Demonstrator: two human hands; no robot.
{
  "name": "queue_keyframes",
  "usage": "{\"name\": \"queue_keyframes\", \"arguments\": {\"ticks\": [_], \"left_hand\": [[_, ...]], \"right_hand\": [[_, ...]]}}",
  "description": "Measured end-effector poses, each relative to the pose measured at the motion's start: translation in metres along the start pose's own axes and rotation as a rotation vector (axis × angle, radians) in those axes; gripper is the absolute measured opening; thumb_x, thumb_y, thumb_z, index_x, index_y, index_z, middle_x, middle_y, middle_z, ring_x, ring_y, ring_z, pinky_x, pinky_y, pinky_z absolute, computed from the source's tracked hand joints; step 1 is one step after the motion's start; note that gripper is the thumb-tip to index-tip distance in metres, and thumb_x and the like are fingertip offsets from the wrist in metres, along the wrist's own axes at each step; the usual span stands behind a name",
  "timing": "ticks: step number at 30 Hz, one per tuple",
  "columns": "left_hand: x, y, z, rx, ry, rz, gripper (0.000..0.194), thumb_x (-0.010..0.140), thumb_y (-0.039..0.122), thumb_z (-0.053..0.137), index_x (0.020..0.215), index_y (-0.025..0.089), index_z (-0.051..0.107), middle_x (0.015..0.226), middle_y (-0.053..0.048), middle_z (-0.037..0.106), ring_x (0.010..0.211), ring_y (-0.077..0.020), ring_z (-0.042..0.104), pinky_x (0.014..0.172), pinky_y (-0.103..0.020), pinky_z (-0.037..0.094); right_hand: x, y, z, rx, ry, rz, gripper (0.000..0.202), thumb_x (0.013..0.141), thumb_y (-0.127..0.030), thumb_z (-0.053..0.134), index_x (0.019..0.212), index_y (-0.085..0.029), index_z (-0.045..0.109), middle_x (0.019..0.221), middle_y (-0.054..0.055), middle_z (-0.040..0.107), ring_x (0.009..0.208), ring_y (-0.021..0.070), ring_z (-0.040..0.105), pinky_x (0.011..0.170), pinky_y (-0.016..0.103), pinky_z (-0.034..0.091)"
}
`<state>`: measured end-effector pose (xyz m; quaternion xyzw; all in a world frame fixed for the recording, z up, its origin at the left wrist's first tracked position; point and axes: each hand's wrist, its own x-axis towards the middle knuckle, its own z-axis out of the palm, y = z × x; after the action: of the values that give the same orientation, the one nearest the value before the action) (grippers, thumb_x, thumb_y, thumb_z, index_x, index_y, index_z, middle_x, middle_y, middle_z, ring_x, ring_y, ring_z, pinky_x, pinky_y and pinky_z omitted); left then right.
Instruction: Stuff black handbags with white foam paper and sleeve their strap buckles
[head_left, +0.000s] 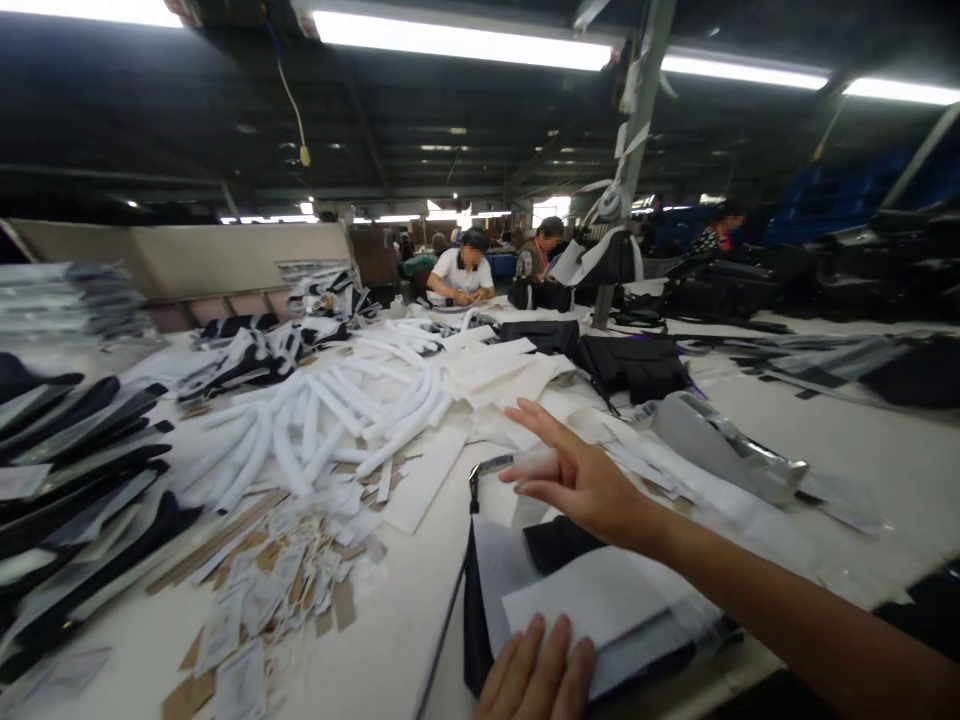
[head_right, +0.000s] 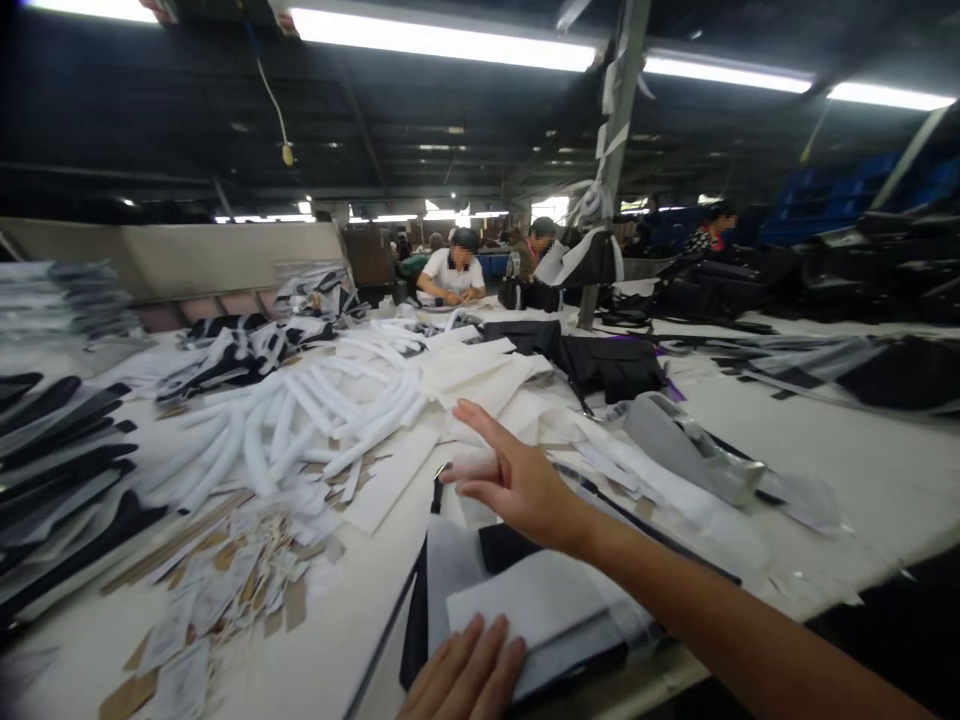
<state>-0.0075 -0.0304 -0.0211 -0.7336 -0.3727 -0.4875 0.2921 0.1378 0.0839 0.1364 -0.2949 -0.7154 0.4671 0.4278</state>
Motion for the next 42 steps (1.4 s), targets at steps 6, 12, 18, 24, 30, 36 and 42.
{"name": "queue_keyframes", "arguments": {"ticks": [6, 12, 18, 24, 30, 36, 42], "left_hand": [[0.012, -0.006, -0.022, -0.162, -0.195, 0.02, 0.031, 0.103, 0.017, 0.042, 0.108, 0.02, 0.073, 0.11, 0.001, 0.076, 0.111, -0.0147, 0.068, 0.109, -0.027, 0.046], [0.008, -0.002, -0.026, -0.197, -0.228, -0.021, 0.03, 0.103, 0.018, 0.043, 0.109, 0.018, 0.072, 0.12, -0.002, 0.072, 0.125, -0.0162, 0.059, 0.114, -0.028, 0.04], [0.009, -0.003, -0.027, -0.182, -0.237, -0.011, 0.033, 0.103, 0.015, 0.039, 0.11, 0.018, 0.071, 0.12, -0.001, 0.072, 0.122, -0.0165, 0.062, 0.11, -0.028, 0.045], [0.007, -0.001, -0.026, -0.155, -0.262, -0.001, 0.03, 0.102, 0.015, 0.041, 0.106, 0.017, 0.071, 0.119, -0.003, 0.073, 0.118, -0.0177, 0.064, 0.104, -0.03, 0.051], [0.008, 0.0, -0.026, -0.16, -0.252, -0.009, 0.03, 0.102, 0.014, 0.042, 0.106, 0.019, 0.071, 0.12, -0.002, 0.072, 0.118, -0.0168, 0.064, 0.107, -0.03, 0.049], [0.009, -0.002, -0.028, -0.157, -0.258, 0.012, 0.034, 0.103, 0.014, 0.038, 0.112, 0.021, 0.07, 0.12, -0.001, 0.072, 0.118, -0.0163, 0.064, 0.107, -0.029, 0.047], [0.009, -0.001, -0.024, -0.181, -0.203, -0.018, 0.034, 0.103, 0.016, 0.038, 0.101, 0.019, 0.072, 0.114, -0.002, 0.074, 0.117, -0.0152, 0.064, 0.11, -0.028, 0.044]], "right_hand": [[-0.092, -0.027, 0.012, -0.144, -0.42, 0.066, 0.069, 0.091, -0.016, 0.065, 0.15, -0.041, 0.04, 0.133, 0.003, 0.066, 0.108, 0.0188, 0.071, 0.101, 0.031, 0.053], [-0.096, -0.02, -0.008, -0.007, -0.27, 0.17, 0.027, 0.095, -0.043, 0.063, 0.113, -0.025, 0.074, 0.091, 0.004, 0.078, 0.079, 0.0174, 0.075, 0.077, 0.025, 0.059], [-0.06, 0.027, -0.019, -0.67, -0.369, 0.091, 0.057, 0.077, -0.049, 0.08, 0.126, -0.023, 0.07, 0.132, 0.012, 0.066, 0.124, 0.0287, 0.059, 0.11, 0.039, 0.041], [-0.058, 0.044, -0.009, -0.659, -0.495, 0.091, 0.049, 0.08, -0.05, 0.077, 0.121, -0.023, 0.074, 0.122, 0.01, 0.072, 0.115, 0.0279, 0.064, 0.105, 0.036, 0.042], [-0.056, 0.034, -0.014, -0.602, -0.483, 0.234, 0.043, 0.084, -0.036, 0.072, 0.125, -0.024, 0.071, 0.124, 0.007, 0.072, 0.114, 0.0266, 0.064, 0.101, 0.034, 0.044], [-0.056, 0.038, -0.015, -0.529, -0.406, 0.268, 0.034, 0.087, -0.03, 0.065, 0.12, -0.025, 0.074, 0.119, 0.005, 0.074, 0.11, 0.0233, 0.067, 0.1, 0.031, 0.047], [-0.054, 0.047, -0.004, -0.724, -0.378, 0.197, 0.017, 0.086, -0.028, 0.068, 0.096, -0.025, 0.081, 0.097, 0.003, 0.079, 0.093, 0.0205, 0.071, 0.085, 0.026, 0.05]]}}
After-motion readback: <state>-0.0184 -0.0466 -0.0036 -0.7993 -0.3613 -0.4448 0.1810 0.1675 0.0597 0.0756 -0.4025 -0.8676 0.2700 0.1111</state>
